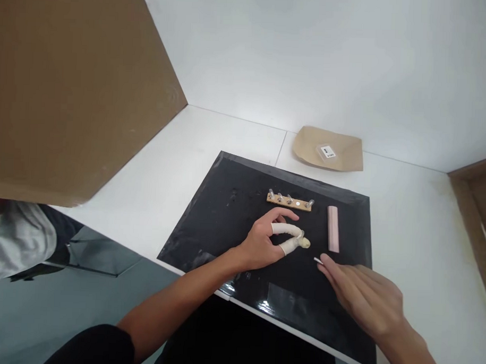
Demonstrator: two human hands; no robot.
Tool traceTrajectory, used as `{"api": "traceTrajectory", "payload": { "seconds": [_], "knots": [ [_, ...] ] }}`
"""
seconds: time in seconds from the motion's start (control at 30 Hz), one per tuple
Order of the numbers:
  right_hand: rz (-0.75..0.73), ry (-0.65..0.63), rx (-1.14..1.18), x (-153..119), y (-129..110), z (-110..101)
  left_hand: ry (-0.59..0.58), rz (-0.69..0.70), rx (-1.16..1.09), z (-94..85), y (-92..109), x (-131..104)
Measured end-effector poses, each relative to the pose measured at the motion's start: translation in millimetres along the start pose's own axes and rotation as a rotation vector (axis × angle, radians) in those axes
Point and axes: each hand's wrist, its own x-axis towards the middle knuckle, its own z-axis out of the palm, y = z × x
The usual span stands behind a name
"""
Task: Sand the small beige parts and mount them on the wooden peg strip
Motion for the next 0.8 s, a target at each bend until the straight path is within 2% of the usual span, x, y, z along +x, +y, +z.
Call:
{"api": "traceTrajectory", "payload": {
  "seconds": [0.1, 0.2, 0.33, 0.47, 0.6, 0.67, 0.8],
  "knots": [
    [-0.138, 0.031, -0.046, 0.3, -0.1, -0.5, -0.022, -0.020, -0.008, -1.4, 0.1, 0.0],
    [-0.254, -0.047, 0.003, 2.3, -1.0, -1.6, -0.037, -0.015, -0.005, -2.3, 0.1, 0.4],
    [-0.214, 0.010, -0.010, 6.2, -6.1, -1.3, -0.041, -0.007, 0.002, -3.3, 1.2, 1.7],
    [-0.272, -0.074, 0.010, 10.1, -12.1, -0.3, -0.046, 0.008, 0.024, -3.3, 2.2, 2.0],
    [-0.171, 0.026, -0.018, 14.2, -14.3, -0.4, -0.069, 0.028, 0.045, -1.9, 1.9, 1.3],
    [-0.222, -0.006, -0.015, 16.8, -13.0, -0.7, -0.078, 0.048, 0.062, -1.5, 1.2, 0.8],
    [-0.286, 0.047, -0.053, 23.2, -11.4, -3.3, -0.084, 0.118, 0.123, -1.2, -1.2, -0.5]
  ]
}}
